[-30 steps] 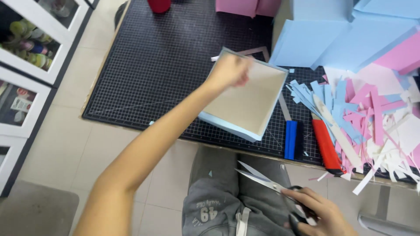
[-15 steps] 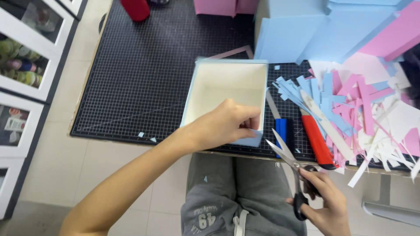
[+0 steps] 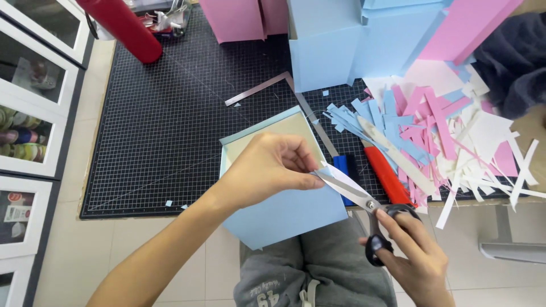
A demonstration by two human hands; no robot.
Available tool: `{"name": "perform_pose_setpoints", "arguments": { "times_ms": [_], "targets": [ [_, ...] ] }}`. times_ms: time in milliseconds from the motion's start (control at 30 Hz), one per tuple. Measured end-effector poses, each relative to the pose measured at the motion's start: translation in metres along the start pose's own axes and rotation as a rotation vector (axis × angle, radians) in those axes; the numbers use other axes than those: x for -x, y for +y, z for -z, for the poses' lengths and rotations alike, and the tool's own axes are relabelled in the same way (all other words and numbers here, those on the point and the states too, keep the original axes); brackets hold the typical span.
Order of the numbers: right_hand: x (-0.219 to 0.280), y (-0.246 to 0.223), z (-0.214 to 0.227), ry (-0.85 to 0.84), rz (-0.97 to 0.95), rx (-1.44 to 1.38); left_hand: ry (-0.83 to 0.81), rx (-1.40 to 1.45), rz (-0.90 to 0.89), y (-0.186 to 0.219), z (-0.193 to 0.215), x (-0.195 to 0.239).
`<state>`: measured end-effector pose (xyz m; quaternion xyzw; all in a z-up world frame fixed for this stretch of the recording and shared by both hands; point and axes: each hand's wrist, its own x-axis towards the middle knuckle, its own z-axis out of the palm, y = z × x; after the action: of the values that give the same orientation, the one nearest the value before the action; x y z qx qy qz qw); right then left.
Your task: The person assembles a light blue paper box by folding and creasing its edges with a bone folder. They trim excess paper from the box's rim using scissors and apply glue to the inner edges with a brush. The person repeatedly folds and presses the box's flaps to secure the structure.
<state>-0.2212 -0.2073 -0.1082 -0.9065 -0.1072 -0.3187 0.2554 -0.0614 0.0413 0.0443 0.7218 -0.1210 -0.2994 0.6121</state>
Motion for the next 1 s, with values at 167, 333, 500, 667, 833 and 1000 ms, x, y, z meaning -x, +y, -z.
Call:
{"name": "perform_pose_setpoints", "arguments": {
  "times_ms": [167,333,500,667,833,1000],
  "targets": [
    [0.005,-0.002,-0.013,0.048,-0.027,-0.019,0.034,0.005,0.061,0.005,-0.001,0.000],
    [-0.007,-0.010,-0.011,-0.006,-0.104,-0.312,0.033,-0.044,0.079,0.006,0.001,-0.001],
    [-0.011,-0.009,-0.006,-0.061,-0.128,-0.382,0.056,-0.063,0.118,0.011,0.000,0.000],
    [-0.003,0.001,-0.008,-0.136,-0.192,-0.467,0.039,-0.057,0.096,0.006,0.002,0.000],
    [-0.015,0.000,0.011,-0.279,-0.337,-0.601,0.030,-0.066,0.095,0.006,0.002,0.001],
    [-0.008,0.008,0.009,-0.232,-0.260,-0.526,0.023,-0.060,0.093,0.007,0.001,0.001]
  ]
}}
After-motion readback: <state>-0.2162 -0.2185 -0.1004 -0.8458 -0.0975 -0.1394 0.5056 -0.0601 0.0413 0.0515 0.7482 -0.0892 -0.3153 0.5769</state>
